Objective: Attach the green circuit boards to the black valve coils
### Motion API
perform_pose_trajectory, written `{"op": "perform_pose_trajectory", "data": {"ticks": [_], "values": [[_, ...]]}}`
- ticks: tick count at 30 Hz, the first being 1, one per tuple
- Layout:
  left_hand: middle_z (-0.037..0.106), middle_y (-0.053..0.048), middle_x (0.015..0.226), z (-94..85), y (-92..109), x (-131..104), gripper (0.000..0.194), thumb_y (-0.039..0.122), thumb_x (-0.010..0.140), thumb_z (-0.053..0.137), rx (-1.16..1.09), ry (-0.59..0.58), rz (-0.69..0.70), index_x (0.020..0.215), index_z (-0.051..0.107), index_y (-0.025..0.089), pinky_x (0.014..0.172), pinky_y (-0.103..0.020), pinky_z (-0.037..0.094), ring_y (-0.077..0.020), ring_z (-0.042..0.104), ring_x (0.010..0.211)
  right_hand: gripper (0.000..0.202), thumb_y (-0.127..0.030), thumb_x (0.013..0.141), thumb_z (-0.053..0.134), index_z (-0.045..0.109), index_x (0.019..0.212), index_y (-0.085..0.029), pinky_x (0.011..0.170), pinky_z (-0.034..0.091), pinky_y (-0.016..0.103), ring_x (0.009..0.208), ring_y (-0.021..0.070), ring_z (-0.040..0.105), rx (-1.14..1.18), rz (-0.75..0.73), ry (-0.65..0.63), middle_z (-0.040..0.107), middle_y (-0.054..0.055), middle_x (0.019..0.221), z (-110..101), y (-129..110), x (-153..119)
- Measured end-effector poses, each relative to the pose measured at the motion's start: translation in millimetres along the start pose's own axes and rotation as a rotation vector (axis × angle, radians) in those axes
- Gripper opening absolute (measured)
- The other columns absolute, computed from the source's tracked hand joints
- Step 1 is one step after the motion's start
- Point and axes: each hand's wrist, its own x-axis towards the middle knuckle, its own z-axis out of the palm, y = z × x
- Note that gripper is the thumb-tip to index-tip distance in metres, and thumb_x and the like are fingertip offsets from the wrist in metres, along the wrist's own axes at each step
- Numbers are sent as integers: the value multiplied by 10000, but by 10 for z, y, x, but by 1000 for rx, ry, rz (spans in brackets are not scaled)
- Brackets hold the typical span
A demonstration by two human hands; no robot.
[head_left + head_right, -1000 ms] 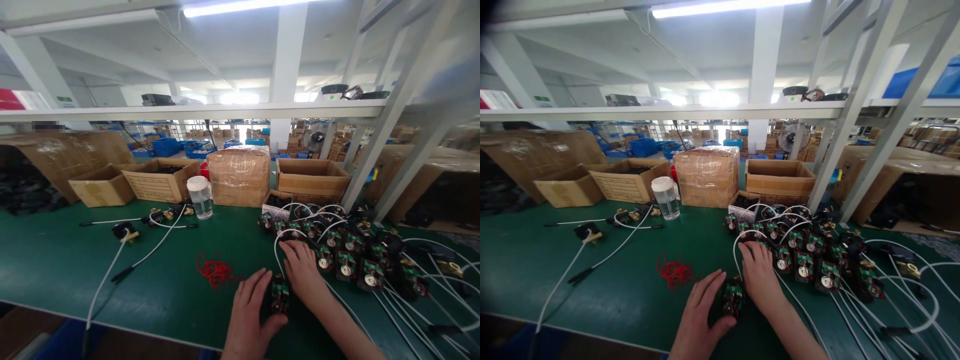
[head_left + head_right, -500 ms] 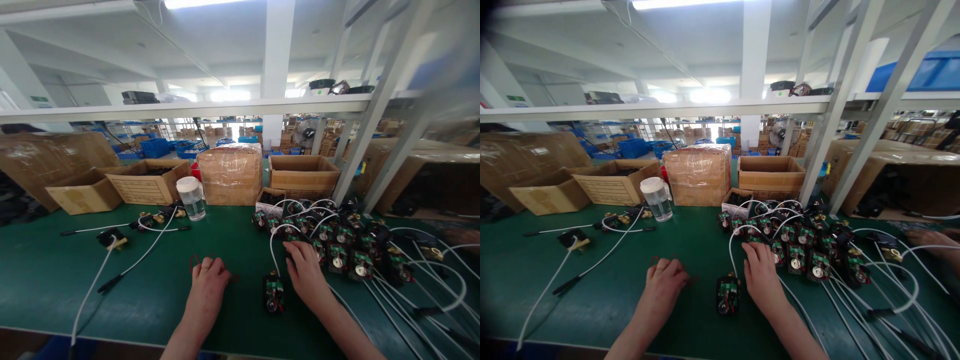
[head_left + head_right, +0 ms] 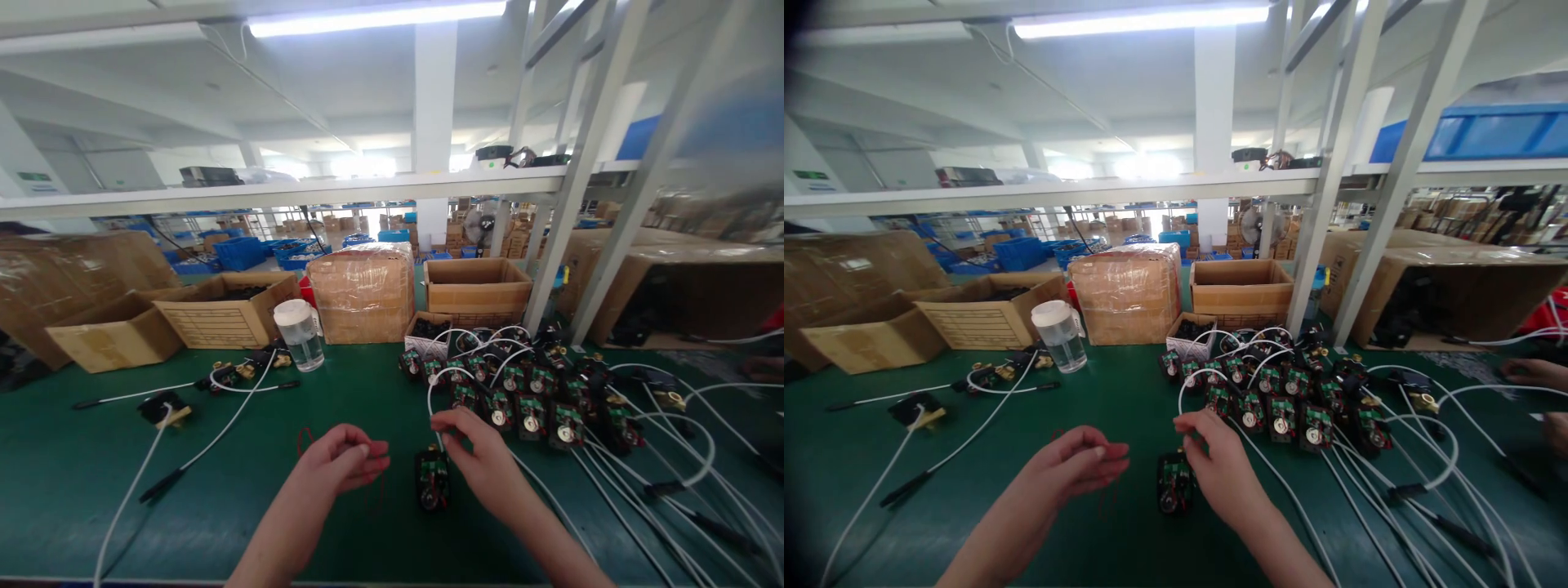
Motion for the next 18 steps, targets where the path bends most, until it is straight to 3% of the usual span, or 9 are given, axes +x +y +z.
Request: {"op": "perform_pose_trajectory", "data": {"ticks": [7,10,15,18], "values": [[787,-150,1087,115,139,-107,317,423,742,750,3,-39,-66,889,595,189,881,-404,554,-293,760,978,272,-216,907,542,673,1142,-181,935,528,361,1056,227,697,394,203,-207,749,84,1087,182,-335,-41],[798,-126,1034,155,174,-106,308,423,749,731,72,-74,-63,890,587,190,829,-366,557,-272,763,948,271,-276,918,561,677,1145,-183,850,531,344,989,228,699,442,222,-262,747,79,1063,231,-397,-39],[781,-39,749,208,202,-91,155,333,750,663,452,-51,87,805,638,190,664,-286,502,-223,743,777,253,-320,897,613,685,1090,-173,825,505,331,963,225,682,545,246,-280,739,75,1022,292,-461,-22],[788,-17,761,224,239,-112,132,295,782,594,630,-40,164,805,688,205,676,-283,499,-204,735,761,259,-346,901,617,689,1072,-165,785,493,316,928,217,688,580,272,-288,742,74,989,309,-481,-15]]}}
